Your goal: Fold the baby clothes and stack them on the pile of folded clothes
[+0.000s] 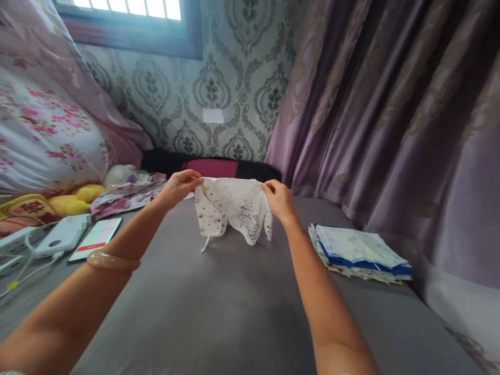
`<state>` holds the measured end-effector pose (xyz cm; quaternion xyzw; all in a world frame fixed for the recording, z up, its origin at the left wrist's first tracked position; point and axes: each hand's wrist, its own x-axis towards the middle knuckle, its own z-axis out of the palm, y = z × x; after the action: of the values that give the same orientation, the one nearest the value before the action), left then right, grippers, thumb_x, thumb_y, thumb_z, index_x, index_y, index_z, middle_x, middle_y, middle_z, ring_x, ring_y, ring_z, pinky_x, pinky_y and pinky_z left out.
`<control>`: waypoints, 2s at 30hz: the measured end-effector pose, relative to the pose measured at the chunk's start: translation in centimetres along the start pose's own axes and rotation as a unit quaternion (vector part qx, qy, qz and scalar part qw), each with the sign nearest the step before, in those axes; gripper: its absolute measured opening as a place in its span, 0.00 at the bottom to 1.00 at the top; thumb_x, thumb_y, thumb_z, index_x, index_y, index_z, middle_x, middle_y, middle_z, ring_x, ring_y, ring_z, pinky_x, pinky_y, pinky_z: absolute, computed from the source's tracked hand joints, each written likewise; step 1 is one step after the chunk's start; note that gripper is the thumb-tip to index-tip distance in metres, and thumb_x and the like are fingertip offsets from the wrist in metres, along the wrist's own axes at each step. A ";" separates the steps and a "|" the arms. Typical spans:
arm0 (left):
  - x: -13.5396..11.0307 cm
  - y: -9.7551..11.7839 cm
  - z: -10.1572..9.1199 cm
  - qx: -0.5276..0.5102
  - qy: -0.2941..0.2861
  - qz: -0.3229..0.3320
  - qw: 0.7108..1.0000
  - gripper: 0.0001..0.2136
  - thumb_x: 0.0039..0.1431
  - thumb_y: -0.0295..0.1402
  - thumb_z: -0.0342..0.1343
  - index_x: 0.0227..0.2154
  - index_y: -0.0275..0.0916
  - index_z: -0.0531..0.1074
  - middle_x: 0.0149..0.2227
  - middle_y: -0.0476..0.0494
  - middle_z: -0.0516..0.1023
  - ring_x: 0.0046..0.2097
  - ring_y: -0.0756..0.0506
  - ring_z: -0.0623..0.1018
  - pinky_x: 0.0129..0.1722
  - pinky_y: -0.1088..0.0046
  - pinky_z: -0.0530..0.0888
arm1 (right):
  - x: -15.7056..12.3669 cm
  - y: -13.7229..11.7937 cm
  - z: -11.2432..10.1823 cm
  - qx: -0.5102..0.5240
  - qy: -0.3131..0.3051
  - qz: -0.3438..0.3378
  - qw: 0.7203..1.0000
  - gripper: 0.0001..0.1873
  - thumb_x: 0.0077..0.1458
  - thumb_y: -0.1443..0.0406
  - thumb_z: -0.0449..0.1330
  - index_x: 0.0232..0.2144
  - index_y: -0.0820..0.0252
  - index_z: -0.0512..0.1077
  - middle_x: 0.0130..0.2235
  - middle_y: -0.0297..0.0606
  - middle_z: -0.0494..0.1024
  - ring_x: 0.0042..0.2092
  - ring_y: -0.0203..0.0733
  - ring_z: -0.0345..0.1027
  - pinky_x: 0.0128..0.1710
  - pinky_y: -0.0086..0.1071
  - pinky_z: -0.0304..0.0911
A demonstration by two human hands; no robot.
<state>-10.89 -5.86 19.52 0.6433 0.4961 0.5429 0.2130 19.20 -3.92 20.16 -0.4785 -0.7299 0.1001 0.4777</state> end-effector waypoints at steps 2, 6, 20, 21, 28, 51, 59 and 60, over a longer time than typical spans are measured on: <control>0.0 -0.3 0.3 0.022 0.026 -0.007 0.999 0.11 0.51 0.40 0.54 0.29 0.37 0.70 0.23 0.51 0.67 0.24 0.51 0.65 0.25 0.76 0.61 | -0.1 -0.5 0.3 0.010 -0.002 -0.004 1.000 0.13 0.54 0.57 0.55 0.31 0.60 0.74 0.30 0.37 0.77 0.32 0.39 0.68 0.33 0.32 0.60; -0.5 0.0 1.2 0.078 0.090 -0.034 0.992 0.05 0.56 0.34 0.49 0.30 0.39 0.66 0.24 0.52 0.66 0.27 0.50 0.66 0.28 0.74 0.62 | -0.6 -2.1 0.8 0.000 0.031 -0.029 0.999 0.11 0.55 0.59 0.54 0.31 0.60 0.72 0.31 0.38 0.77 0.33 0.40 0.68 0.36 0.32 0.61; -4.7 2.7 -1.2 0.271 0.151 0.226 0.923 0.07 0.65 0.34 0.45 0.36 0.39 0.67 0.35 0.44 0.68 0.39 0.46 0.70 0.41 0.69 0.68 | -3.9 -4.2 -0.2 -0.115 0.120 -0.181 0.969 0.15 0.64 0.54 0.50 0.34 0.56 0.68 0.35 0.37 0.71 0.39 0.41 0.65 0.39 0.34 0.61; -5.3 3.1 -1.7 0.280 0.152 0.239 0.917 0.07 0.65 0.34 0.45 0.37 0.39 0.67 0.35 0.44 0.68 0.39 0.46 0.70 0.41 0.69 0.69 | -4.3 -4.5 -0.5 -0.111 0.120 -0.186 0.969 0.15 0.64 0.54 0.50 0.34 0.56 0.68 0.35 0.37 0.71 0.38 0.41 0.66 0.39 0.34 0.61; -10.8 8.8 -5.0 0.320 0.163 0.263 0.896 0.06 0.63 0.34 0.50 0.37 0.40 0.71 0.35 0.46 0.71 0.37 0.48 0.72 0.38 0.71 0.69 | -7.9 -8.5 -3.8 -0.068 0.101 -0.174 0.977 0.11 0.61 0.57 0.55 0.33 0.56 0.71 0.33 0.34 0.73 0.35 0.38 0.67 0.38 0.33 0.62; -9.0 -9.7 3.4 0.347 -0.088 0.083 0.930 0.12 0.64 0.33 0.40 0.35 0.37 0.69 0.35 0.38 0.72 0.39 0.42 0.71 0.43 0.65 0.68 | -10.9 4.2 7.8 -0.234 -0.162 -0.004 0.959 0.11 0.65 0.62 0.48 0.38 0.57 0.70 0.42 0.39 0.73 0.42 0.39 0.68 0.38 0.28 0.56; -8.7 -11.3 4.5 0.369 -0.131 0.063 0.918 0.14 0.63 0.41 0.46 0.34 0.37 0.72 0.35 0.39 0.73 0.39 0.42 0.72 0.40 0.67 0.66 | -11.3 5.1 8.7 -0.280 -0.210 0.013 0.937 0.12 0.66 0.61 0.47 0.41 0.57 0.69 0.44 0.39 0.73 0.43 0.41 0.68 0.38 0.29 0.56; -8.6 -11.4 4.6 0.372 -0.142 0.058 0.915 0.15 0.63 0.42 0.46 0.33 0.37 0.72 0.34 0.39 0.73 0.38 0.42 0.73 0.39 0.68 0.66 | -11.3 5.3 8.8 -0.282 -0.214 0.016 0.935 0.12 0.66 0.61 0.47 0.41 0.57 0.69 0.44 0.39 0.72 0.43 0.41 0.68 0.38 0.29 0.56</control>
<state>-10.67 -7.42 4.58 0.7741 0.5886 0.2332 -0.0055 16.40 -7.43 5.58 -0.5724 -0.8053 -0.0022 0.1542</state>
